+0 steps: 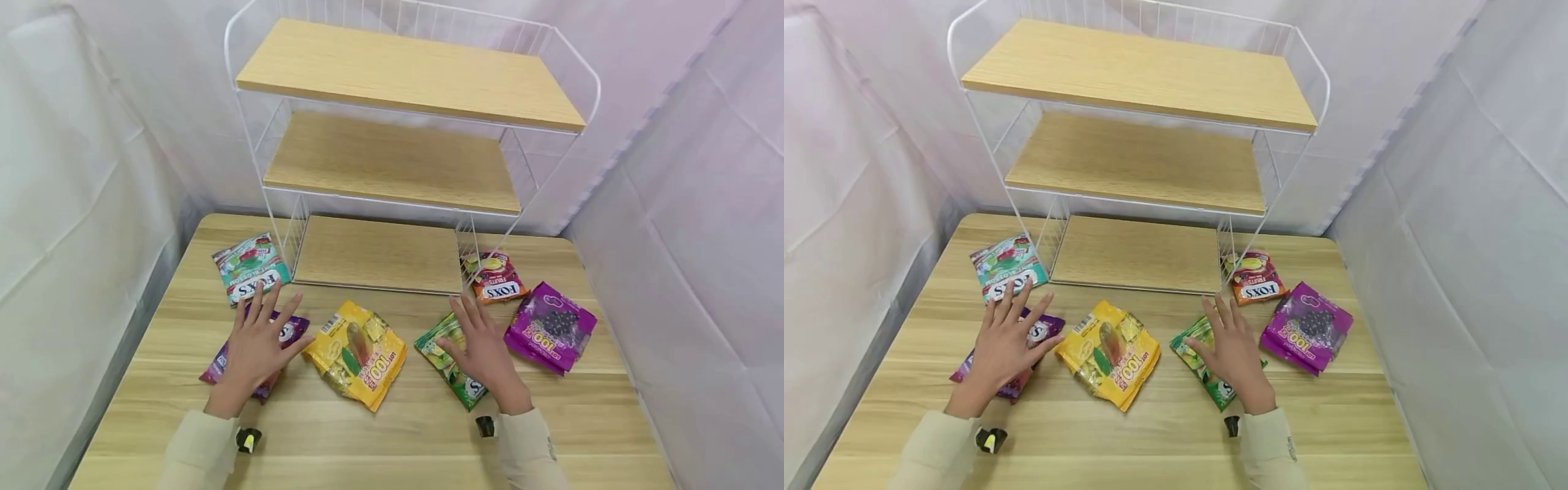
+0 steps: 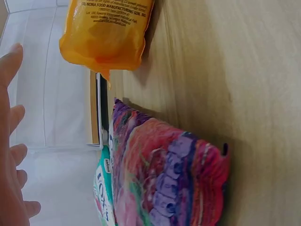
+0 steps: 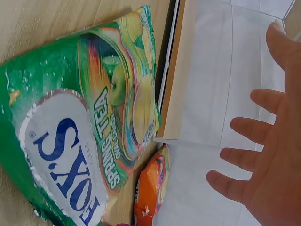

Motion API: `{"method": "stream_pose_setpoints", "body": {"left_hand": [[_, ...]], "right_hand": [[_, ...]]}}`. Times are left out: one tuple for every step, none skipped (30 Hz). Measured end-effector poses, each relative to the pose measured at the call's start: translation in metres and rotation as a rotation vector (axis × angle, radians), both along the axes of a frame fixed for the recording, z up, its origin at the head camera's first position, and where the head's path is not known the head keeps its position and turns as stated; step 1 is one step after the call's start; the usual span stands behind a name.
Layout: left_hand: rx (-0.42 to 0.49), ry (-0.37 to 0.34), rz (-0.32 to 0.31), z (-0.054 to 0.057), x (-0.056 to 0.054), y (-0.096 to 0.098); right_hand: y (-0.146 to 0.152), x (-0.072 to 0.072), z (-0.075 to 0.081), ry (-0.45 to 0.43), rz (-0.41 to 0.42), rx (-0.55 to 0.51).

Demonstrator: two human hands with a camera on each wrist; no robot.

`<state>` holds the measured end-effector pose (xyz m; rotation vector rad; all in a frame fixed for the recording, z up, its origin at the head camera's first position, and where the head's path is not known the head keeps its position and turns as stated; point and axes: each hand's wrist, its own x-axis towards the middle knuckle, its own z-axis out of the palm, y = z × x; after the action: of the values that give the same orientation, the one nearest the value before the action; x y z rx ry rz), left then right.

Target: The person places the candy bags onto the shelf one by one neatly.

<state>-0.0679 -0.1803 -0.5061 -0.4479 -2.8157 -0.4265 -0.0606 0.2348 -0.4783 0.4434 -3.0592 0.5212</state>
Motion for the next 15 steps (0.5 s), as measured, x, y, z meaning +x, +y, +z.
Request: {"method": "stream_pose_setpoints", "body": {"left_hand": [[-0.002,-0.001,0.002,-0.001,0.000,0.001],[-0.006,-0.004,0.003,-0.001,0.000,0.002],[-0.007,-0.007,0.001,-0.002,0.001,0.003],[-0.013,-0.013,0.001,-0.003,0.002,0.004],[-0.019,-0.022,0.003,-0.005,0.004,0.006],[-0.019,-0.029,0.005,-0.006,0.005,0.008],[-0.014,-0.037,0.011,-0.008,0.007,0.010],[-0.007,-0.050,0.017,-0.009,0.010,0.013],[-0.004,-0.063,0.026,-0.011,0.012,0.016],[-0.007,-0.075,0.038,-0.012,0.014,0.018],[-0.006,-0.082,0.049,-0.014,0.015,0.021],[-0.006,-0.087,0.058,-0.015,0.017,0.023],[-0.012,-0.092,0.067,-0.016,0.017,0.025],[-0.018,-0.094,0.074,-0.016,0.017,0.027],[-0.021,-0.086,0.082,-0.016,0.017,0.029]], "right_hand": [[0.000,0.000,0.000,-0.007,0.002,0.003],[-0.001,-0.001,0.000,-0.016,0.001,0.009],[-0.001,-0.001,0.000,-0.022,0.000,0.010],[-0.001,-0.001,-0.001,-0.020,-0.001,0.008],[-0.001,-0.001,-0.001,-0.019,-0.005,0.002],[-0.002,-0.001,-0.002,-0.013,-0.006,-0.004],[-0.003,0.000,-0.002,-0.010,-0.005,-0.014],[-0.004,0.000,-0.003,-0.010,-0.005,-0.025],[-0.006,0.001,-0.004,-0.009,-0.001,-0.039],[-0.009,0.002,-0.005,-0.011,0.003,-0.055],[-0.011,0.003,-0.006,-0.016,0.008,-0.067],[-0.014,0.003,-0.007,-0.020,0.013,-0.075],[-0.018,0.003,-0.008,-0.024,0.019,-0.084],[-0.021,0.003,-0.007,-0.026,0.023,-0.100],[-0.024,0.003,-0.007,-0.021,0.030,-0.111]]}}
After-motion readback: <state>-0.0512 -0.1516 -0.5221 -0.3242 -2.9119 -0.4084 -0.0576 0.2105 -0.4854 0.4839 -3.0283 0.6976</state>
